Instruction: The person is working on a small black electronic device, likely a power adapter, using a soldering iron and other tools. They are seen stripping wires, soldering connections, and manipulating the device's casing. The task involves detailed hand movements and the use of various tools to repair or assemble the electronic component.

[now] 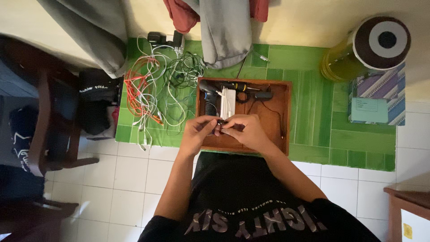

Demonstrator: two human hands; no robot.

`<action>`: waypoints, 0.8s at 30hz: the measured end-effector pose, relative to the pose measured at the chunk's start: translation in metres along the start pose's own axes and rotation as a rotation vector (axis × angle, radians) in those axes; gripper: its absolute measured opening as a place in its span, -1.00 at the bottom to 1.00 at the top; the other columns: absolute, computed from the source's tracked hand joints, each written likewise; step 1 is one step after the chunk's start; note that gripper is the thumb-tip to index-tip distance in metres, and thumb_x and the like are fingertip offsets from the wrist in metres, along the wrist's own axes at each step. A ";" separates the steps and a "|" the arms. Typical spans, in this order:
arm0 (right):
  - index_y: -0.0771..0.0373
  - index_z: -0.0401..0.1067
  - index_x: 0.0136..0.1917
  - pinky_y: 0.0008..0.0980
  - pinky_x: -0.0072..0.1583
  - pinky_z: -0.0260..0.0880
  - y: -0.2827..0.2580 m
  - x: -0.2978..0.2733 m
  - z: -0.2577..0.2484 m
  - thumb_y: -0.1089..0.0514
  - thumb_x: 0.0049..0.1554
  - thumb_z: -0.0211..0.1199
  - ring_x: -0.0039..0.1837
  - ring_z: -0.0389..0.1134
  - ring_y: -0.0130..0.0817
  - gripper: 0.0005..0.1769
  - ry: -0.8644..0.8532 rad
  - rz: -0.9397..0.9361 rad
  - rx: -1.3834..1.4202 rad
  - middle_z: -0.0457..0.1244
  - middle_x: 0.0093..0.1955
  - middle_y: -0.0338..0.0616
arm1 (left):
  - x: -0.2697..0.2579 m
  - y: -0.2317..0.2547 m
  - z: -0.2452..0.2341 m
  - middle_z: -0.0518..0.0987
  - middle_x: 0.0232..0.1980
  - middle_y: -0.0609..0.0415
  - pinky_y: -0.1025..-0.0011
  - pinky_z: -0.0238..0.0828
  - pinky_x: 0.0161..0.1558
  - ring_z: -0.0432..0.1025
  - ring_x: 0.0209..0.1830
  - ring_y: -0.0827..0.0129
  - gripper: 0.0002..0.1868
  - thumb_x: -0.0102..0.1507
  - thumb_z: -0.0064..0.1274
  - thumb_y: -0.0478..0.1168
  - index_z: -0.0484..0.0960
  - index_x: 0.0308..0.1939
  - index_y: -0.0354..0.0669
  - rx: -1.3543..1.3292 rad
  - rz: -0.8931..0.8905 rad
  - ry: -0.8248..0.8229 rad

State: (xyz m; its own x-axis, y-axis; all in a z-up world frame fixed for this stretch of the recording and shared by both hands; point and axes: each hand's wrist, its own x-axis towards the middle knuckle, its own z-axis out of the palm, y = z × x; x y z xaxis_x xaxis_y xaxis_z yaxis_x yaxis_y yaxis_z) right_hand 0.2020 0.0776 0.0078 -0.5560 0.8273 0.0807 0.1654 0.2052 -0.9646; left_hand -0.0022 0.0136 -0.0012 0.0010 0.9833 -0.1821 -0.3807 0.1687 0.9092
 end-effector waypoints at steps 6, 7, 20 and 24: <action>0.28 0.37 -0.10 -0.60 -0.29 0.02 0.010 -0.007 0.005 0.22 0.11 0.48 -0.31 0.08 -0.72 -0.73 0.030 0.126 0.161 0.24 -0.35 -0.39 | 0.003 0.000 0.004 0.69 -0.21 0.01 0.54 0.48 -0.27 0.55 -0.30 0.50 -0.75 0.20 0.27 -0.41 0.67 -0.06 -0.40 0.127 -0.017 0.010; 0.27 0.38 -0.04 -0.61 -0.27 0.05 0.009 -0.007 0.005 0.23 0.11 0.47 -0.28 0.10 -0.73 -0.72 0.034 0.073 0.156 0.26 -0.30 -0.39 | 0.003 -0.001 0.004 0.69 -0.21 0.01 0.55 0.47 -0.29 0.54 -0.31 0.50 -0.76 0.20 0.27 -0.42 0.67 -0.06 -0.41 0.117 -0.005 0.024; 0.15 0.63 -0.08 -0.53 -0.26 0.24 0.039 -0.021 -0.071 0.11 0.08 0.49 -0.34 0.27 -0.59 -0.85 -0.107 0.159 -0.350 0.38 -0.33 -0.32 | -0.009 0.035 -0.068 0.69 -0.23 -0.01 0.53 0.51 -0.27 0.56 -0.32 0.44 -0.84 0.25 0.24 -0.43 0.68 -0.09 -0.38 0.307 0.235 0.337; 0.13 0.66 -0.02 -0.43 -0.30 0.32 0.064 -0.042 -0.103 0.19 0.12 0.33 -0.34 0.31 -0.52 -0.84 0.014 0.462 -0.375 0.43 -0.28 -0.30 | -0.023 0.053 -0.094 0.68 -0.25 0.01 0.52 0.54 -0.26 0.56 -0.35 0.43 -0.87 0.27 0.22 -0.43 0.68 -0.10 -0.36 0.418 0.267 0.439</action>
State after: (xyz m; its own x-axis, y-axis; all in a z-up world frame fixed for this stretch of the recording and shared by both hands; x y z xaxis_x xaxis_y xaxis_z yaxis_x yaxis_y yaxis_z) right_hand 0.3196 0.1098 -0.0311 -0.3479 0.8809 -0.3208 0.6654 -0.0091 -0.7464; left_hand -0.1096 -0.0067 0.0163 -0.4544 0.8907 0.0148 0.0754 0.0218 0.9969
